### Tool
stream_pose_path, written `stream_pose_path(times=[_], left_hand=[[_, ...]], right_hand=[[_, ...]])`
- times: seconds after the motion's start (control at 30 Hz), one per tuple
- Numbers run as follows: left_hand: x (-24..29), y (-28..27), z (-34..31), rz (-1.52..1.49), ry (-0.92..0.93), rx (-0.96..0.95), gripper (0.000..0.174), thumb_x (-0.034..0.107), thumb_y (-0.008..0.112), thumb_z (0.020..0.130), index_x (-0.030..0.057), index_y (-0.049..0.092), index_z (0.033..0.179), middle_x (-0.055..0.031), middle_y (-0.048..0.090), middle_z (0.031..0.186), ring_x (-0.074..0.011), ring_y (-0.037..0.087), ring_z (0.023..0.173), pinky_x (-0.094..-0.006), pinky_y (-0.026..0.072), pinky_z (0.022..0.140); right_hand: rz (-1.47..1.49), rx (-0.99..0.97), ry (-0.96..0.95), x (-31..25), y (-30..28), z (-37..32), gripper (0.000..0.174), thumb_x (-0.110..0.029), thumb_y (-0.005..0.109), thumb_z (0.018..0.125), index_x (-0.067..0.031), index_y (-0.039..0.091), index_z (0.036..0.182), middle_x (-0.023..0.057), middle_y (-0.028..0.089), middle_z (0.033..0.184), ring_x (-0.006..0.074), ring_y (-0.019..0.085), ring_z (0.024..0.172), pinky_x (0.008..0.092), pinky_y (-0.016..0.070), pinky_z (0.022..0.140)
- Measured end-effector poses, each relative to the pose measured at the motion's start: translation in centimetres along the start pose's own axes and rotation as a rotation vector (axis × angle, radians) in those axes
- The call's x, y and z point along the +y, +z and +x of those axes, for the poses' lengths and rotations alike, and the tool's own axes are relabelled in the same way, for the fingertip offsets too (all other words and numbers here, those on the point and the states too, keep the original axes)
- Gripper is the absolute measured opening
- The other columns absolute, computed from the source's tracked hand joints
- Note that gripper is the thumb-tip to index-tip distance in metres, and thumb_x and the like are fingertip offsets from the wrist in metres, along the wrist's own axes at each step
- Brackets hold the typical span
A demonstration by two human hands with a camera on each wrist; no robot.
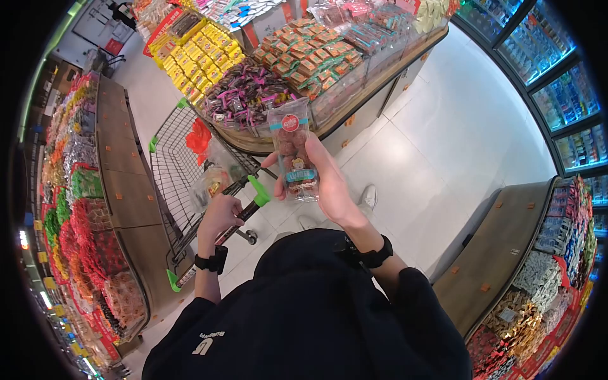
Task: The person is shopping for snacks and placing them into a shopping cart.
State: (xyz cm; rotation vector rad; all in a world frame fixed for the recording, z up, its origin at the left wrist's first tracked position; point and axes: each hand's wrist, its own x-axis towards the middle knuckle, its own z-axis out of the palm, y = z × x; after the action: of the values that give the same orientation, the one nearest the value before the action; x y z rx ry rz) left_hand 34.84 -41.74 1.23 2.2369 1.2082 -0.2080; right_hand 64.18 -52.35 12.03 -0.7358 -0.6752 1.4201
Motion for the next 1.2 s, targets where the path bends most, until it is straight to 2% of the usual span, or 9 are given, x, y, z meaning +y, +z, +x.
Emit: stream_pose_path(times=[0.13,0.3,0.33,0.43,0.53,0.67,0.87,0.97,1.2], left_hand=[[1.9,-0.6,1.3,0.165,-0.011,-0.067,0.033,0.01,0.09,0.045,0.0031,0.07,0.071,-0.0105,0.068,0.07,-0.0289,0.067,0.074,-0.0383,0.0522,0.067],[3.1,-0.3,3.2,0.339,0.01,-0.174,0.039,0.013,0.092,0.035,0.0046,0.071,0.066,-0.0064,0.066,0.059,-0.0279,0.068,0.066,-0.0378,0.0508,0.064],[3.9,-0.7,3.5,0.333,-0.001,-0.234,0.025,0.011,0.087,0.046,0.0047,0.069,0.063,-0.014,0.066,0.066,-0.0316,0.068,0.069,-0.041,0.0529,0.064],[4.6,0.7,4.1,0.434,-0.092,-0.199,0.024,0.009,0.085,0.047,0.0038,0.07,0.065,-0.0111,0.065,0.058,-0.0309,0.067,0.066,-0.0394,0.0518,0.061],[5.2,2.1,4.7,0.536,-0.11,-0.156,0.007,0.007,0.074,0.062,0.0026,0.069,0.064,-0.0162,0.065,0.063,-0.0331,0.068,0.066,-0.0412,0.0528,0.061],[6.5,3.4,5.2,0.683,-0.063,-0.096,0.006,0.008,0.066,0.076,0.0041,0.07,0.073,-0.0178,0.066,0.074,-0.034,0.069,0.076,-0.0422,0.0544,0.066],[7.8,5.1,4.9,0.753,-0.118,0.037,0.009,0.006,0.063,0.08,0.0029,0.07,0.076,-0.019,0.067,0.079,-0.0349,0.069,0.077,-0.043,0.055,0.067],[9.2,6.1,4.6,0.804,-0.154,0.051,0.007,0.005,0.064,0.079,0.0036,0.07,0.074,-0.0179,0.067,0.078,-0.0331,0.07,0.077,-0.0423,0.0548,0.066],[10.8,7.8,4.3,0.892,-0.191,0.091,0.006,0.004,0.067,0.076,0.0086,0.069,0.073,-0.0121,0.067,0.076,-0.0286,0.069,0.079,-0.041,0.053,0.069]], right_hand=[[-0.018,-0.008,0.037,-2.8,-3.1,0.1,0.061,-0.05,0.024,0.107,-0.0032,0.04,0.143,0.0212,0.064,0.113,0.0251,0.067,0.066,0.0347,0.0538,0.062],[-0.088,-0.062,0.094,-9.0,-7.8,-0.4,0.053,-0.045,0.035,0.107,0.0,0.051,0.129,0.0169,0.068,0.103,0.0173,0.065,0.061,0.0269,0.052,0.057],[-0.114,-0.056,0.121,-10.0,-8.7,-0.5,0.051,-0.044,0.036,0.108,0.0007,0.053,0.126,0.0165,0.069,0.102,0.0168,0.065,0.06,0.0262,0.0516,0.055],[-0.118,-0.026,0.117,-12.0,-11.8,-0.7,0.049,-0.04,0.037,0.108,0.002,0.057,0.121,0.0154,0.069,0.099,0.0156,0.065,0.059,0.0255,0.051,0.053],[-0.126,-0.013,0.102,-14.1,-14.6,-0.7,0.049,-0.04,0.037,0.108,0.0023,0.056,0.124,0.015,0.07,0.098,0.0154,0.064,0.059,0.0268,0.0513,0.053],[-0.138,0.001,0.12,-16.9,-17.6,-1.1,0.049,-0.04,0.036,0.108,0.0022,0.056,0.126,0.0144,0.07,0.098,0.0157,0.063,0.057,0.0269,0.0507,0.051],[-0.212,-0.053,0.023,-18.1,-22.2,-0.4,0.044,-0.035,0.035,0.11,-0.0006,0.051,0.132,0.0131,0.068,0.105,0.0141,0.063,0.092,0.0284,0.0506,0.075],[-0.205,0.032,-0.006,-17.9,-22.9,-0.2,0.043,-0.033,0.032,0.11,-0.0018,0.047,0.134,0.0148,0.067,0.112,0.0159,0.059,0.104,0.0312,0.0429,0.095],[-0.164,0.006,0.123,-15.9,-25.4,0.4,0.04,-0.021,0.047,0.107,-0.0031,0.039,0.142,0.0104,0.067,0.113,0.0133,0.063,0.099,0.0281,0.0476,0.091]])
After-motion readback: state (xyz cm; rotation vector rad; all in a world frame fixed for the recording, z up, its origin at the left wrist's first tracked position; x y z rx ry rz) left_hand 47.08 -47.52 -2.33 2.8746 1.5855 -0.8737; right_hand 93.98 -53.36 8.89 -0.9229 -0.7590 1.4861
